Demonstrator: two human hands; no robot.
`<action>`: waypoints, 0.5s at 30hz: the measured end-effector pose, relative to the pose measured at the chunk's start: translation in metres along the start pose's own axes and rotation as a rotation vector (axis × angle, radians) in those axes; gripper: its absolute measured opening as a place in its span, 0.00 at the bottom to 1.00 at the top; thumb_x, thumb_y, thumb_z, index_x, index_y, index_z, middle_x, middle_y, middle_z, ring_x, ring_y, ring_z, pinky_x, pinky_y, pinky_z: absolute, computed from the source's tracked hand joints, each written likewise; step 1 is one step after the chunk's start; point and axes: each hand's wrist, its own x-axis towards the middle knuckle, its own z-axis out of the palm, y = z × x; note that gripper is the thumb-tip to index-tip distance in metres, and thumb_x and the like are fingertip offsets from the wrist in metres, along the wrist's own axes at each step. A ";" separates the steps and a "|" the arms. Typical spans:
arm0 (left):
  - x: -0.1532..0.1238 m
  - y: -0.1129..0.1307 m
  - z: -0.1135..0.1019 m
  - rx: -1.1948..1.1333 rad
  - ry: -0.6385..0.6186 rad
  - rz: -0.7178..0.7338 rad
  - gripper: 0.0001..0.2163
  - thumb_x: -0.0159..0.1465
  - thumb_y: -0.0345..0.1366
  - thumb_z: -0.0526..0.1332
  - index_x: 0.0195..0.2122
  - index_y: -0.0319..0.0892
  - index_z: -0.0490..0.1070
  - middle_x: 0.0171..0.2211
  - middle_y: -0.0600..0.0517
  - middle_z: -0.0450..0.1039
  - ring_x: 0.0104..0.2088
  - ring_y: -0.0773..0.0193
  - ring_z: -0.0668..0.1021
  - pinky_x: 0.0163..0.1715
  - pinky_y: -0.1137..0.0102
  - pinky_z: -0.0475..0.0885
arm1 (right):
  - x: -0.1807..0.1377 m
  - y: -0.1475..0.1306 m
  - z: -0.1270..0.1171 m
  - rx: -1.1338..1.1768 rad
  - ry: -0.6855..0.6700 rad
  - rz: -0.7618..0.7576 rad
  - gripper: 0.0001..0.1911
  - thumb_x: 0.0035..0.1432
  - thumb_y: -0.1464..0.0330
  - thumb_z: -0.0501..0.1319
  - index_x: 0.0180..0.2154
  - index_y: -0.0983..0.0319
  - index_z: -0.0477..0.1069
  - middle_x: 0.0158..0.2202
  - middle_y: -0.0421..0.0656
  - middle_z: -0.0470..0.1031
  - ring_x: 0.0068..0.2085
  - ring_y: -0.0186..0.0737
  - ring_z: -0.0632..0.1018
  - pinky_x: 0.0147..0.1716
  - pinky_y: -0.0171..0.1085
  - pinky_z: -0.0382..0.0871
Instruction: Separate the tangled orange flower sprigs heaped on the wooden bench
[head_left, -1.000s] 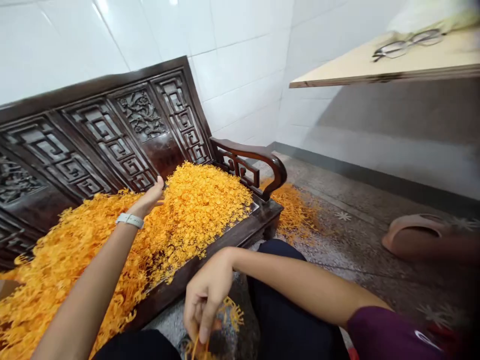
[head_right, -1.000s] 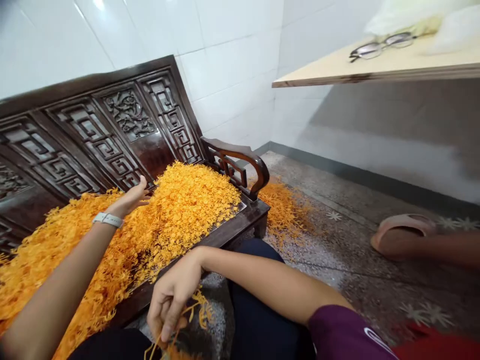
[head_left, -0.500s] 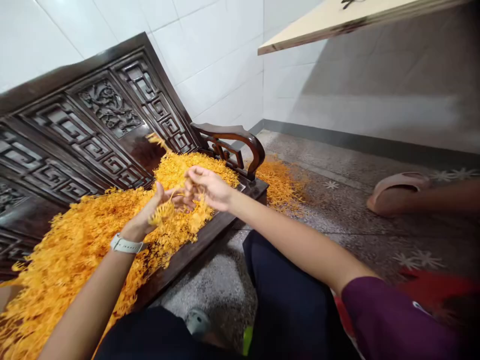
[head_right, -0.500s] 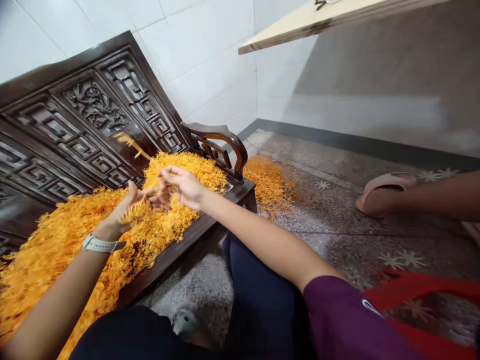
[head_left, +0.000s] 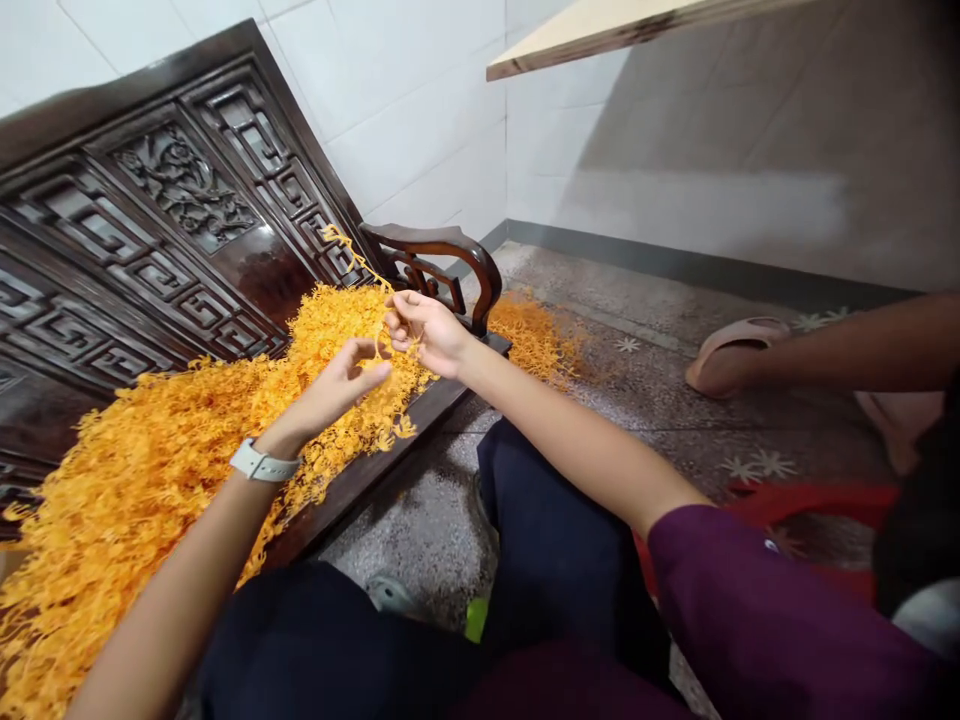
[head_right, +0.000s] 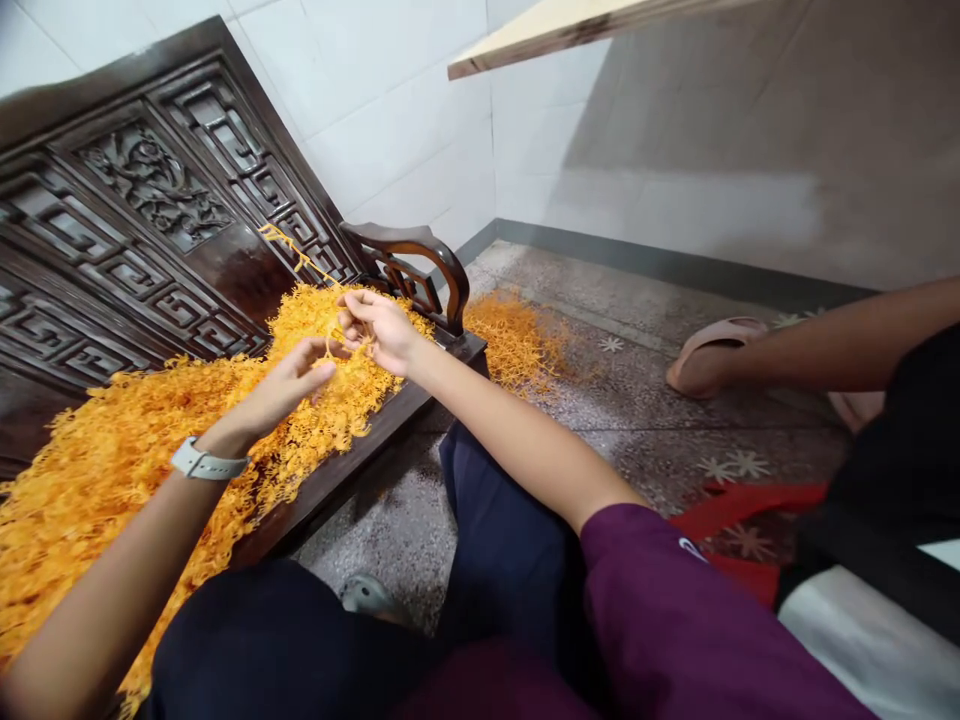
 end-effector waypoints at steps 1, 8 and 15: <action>0.000 0.000 0.007 0.065 -0.010 0.000 0.20 0.63 0.53 0.70 0.46 0.43 0.76 0.42 0.49 0.75 0.32 0.63 0.71 0.30 0.69 0.65 | -0.001 0.001 0.001 -0.004 0.007 -0.001 0.04 0.70 0.70 0.58 0.39 0.62 0.65 0.28 0.36 0.68 0.24 0.27 0.67 0.22 0.28 0.60; -0.015 -0.005 0.016 -0.252 -0.051 -0.020 0.12 0.64 0.45 0.68 0.41 0.42 0.81 0.40 0.47 0.80 0.44 0.54 0.77 0.49 0.63 0.69 | -0.006 -0.004 0.015 -0.289 0.063 0.138 0.05 0.63 0.73 0.63 0.40 0.62 0.67 0.27 0.34 0.66 0.19 0.23 0.58 0.14 0.27 0.44; -0.046 -0.021 -0.004 -0.543 0.107 -0.137 0.27 0.67 0.61 0.60 0.28 0.41 0.77 0.40 0.42 0.80 0.46 0.46 0.80 0.44 0.57 0.75 | -0.004 0.003 0.036 -0.516 0.034 0.171 0.07 0.64 0.68 0.65 0.42 0.62 0.68 0.30 0.38 0.69 0.20 0.24 0.58 0.14 0.28 0.44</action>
